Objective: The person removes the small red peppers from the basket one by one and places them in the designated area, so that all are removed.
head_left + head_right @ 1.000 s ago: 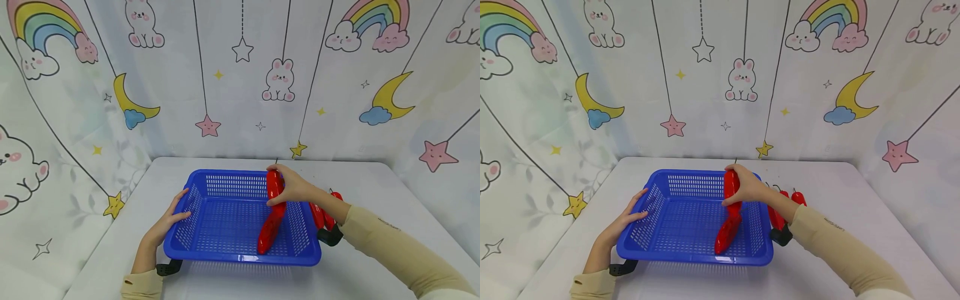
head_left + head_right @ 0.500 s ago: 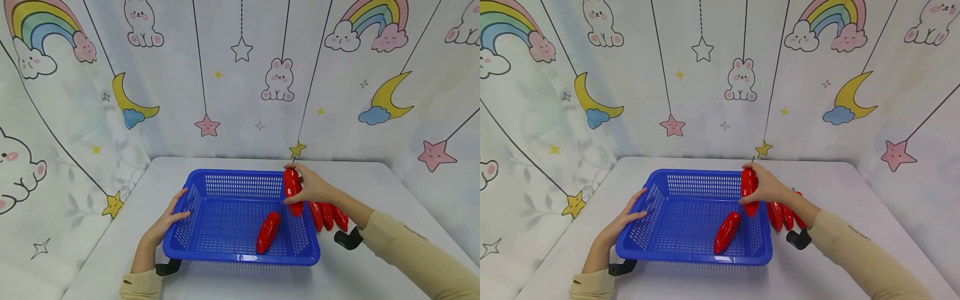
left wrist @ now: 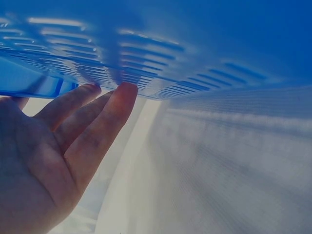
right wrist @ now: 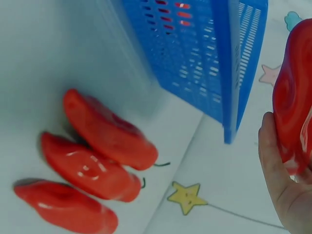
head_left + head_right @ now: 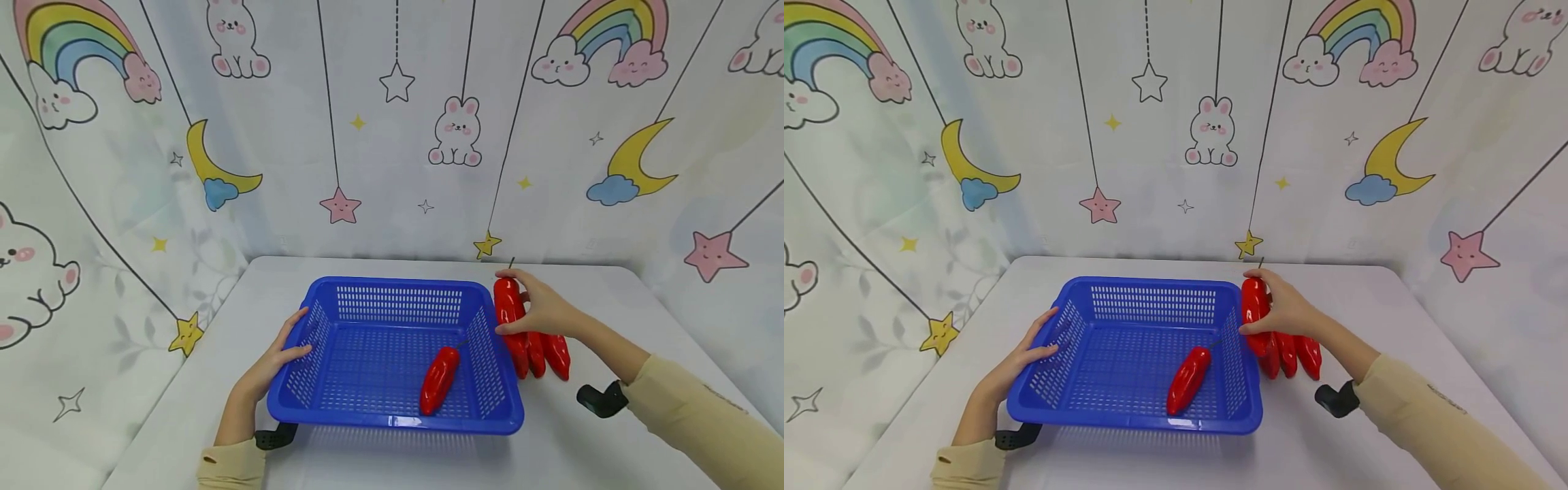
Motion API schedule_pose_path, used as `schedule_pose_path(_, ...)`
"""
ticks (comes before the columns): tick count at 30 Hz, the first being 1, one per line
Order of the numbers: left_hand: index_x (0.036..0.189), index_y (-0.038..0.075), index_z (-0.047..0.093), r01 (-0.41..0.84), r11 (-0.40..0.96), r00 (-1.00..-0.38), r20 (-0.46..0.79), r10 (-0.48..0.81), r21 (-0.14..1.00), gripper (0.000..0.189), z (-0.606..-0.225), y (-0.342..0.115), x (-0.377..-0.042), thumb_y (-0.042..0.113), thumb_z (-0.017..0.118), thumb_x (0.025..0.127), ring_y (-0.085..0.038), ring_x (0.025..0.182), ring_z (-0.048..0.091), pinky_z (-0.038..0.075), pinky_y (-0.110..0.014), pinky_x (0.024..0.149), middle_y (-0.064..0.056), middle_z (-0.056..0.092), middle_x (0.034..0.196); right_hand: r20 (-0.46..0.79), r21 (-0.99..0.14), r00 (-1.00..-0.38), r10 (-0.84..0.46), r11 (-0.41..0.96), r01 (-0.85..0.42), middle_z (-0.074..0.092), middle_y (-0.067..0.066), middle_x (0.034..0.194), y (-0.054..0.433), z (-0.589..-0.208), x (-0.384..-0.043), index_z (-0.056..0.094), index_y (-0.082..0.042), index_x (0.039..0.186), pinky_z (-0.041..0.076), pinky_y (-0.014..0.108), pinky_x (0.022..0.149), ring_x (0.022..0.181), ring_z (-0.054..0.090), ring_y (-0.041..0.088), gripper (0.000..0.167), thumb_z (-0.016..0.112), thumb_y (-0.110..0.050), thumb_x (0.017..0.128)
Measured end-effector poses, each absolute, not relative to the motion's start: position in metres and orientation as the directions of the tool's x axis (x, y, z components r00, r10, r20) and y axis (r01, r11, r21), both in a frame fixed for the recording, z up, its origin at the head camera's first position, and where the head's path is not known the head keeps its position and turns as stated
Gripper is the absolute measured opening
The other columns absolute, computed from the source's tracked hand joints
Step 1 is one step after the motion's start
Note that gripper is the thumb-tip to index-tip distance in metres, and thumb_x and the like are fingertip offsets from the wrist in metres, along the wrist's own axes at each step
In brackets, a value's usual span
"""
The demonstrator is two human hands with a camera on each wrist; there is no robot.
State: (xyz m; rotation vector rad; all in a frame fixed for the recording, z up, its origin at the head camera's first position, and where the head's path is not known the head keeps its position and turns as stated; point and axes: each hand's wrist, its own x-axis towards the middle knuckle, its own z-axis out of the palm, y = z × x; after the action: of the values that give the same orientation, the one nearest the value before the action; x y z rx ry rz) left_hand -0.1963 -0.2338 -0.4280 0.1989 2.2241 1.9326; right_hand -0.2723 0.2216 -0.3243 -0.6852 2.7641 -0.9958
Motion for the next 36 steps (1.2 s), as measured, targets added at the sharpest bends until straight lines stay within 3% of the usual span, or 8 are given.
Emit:
schedule_pose_path(22, 0.145, 0.034, 0.009, -0.023, 0.143, -0.974, -0.054, 0.22, 0.989, 0.069, -0.428, -0.234, -0.196, 0.023, 0.048, 0.09, -0.048, 0.124, 0.026, 0.047, -0.049, 0.081, -0.014, 0.001, 0.149, 0.018, -0.653, -0.923, -0.384, 0.694, -0.302, 0.031, 0.032, 0.128, 0.283, -0.334, -0.274, 0.019, -0.002, 0.141, 0.053, 0.045, 0.063, 0.111, 0.036, 0.055, 0.098, 0.081, -0.02, 0.066)
schedule_pose_path(36, 0.145, 0.035, 0.009, -0.021, 0.147, -0.974, -0.054, 0.221, 0.989, 0.068, -0.428, -0.234, -0.196, 0.024, 0.048, 0.09, -0.048, 0.125, 0.024, 0.046, -0.05, 0.082, -0.013, 0.0, 0.149, 0.04, -0.573, -0.942, -0.334, 0.765, -0.295, 0.032, 0.033, 0.122, 0.318, -0.345, -0.282, 0.019, 0.004, 0.138, 0.053, 0.046, 0.061, 0.106, 0.036, 0.056, 0.101, 0.082, -0.017, 0.062)
